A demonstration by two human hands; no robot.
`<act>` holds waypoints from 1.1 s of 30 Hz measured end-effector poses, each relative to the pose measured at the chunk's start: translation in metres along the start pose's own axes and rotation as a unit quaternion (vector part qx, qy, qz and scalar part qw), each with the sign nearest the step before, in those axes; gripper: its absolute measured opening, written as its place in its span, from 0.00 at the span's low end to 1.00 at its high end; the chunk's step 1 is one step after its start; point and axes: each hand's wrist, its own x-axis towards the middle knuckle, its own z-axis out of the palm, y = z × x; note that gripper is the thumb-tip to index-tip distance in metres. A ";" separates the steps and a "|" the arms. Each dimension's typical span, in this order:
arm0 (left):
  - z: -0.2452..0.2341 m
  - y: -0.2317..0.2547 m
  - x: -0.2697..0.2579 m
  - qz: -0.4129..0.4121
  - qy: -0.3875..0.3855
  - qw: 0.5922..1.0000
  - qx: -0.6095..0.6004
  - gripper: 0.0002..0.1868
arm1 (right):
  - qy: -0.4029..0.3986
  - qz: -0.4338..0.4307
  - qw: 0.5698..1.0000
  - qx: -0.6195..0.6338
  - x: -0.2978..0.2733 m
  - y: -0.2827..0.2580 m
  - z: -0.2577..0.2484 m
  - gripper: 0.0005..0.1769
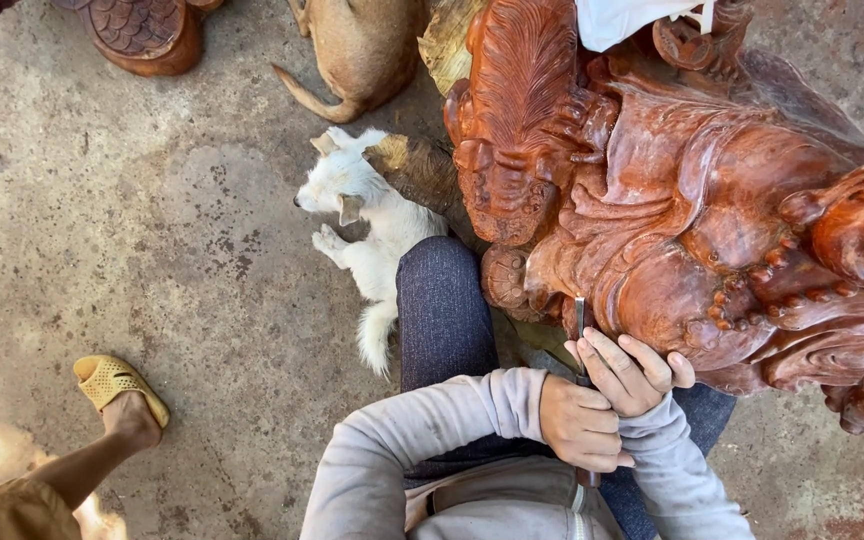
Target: Carving and detailing a large wooden Buddha statue using a hand chisel
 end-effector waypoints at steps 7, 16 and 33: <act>-0.001 -0.002 0.003 0.002 0.006 1.000 0.004 0.21 | 0.021 -0.004 1.000 0.006 0.002 0.000 0.003 0.04; -0.001 -0.011 0.003 0.029 0.014 0.999 0.010 0.21 | 0.045 -0.009 0.999 0.000 -0.002 0.003 0.010 0.03; -0.003 -0.003 0.007 0.002 -0.003 1.000 0.021 0.22 | -0.001 -0.020 1.000 -0.003 -0.011 0.004 0.004 0.03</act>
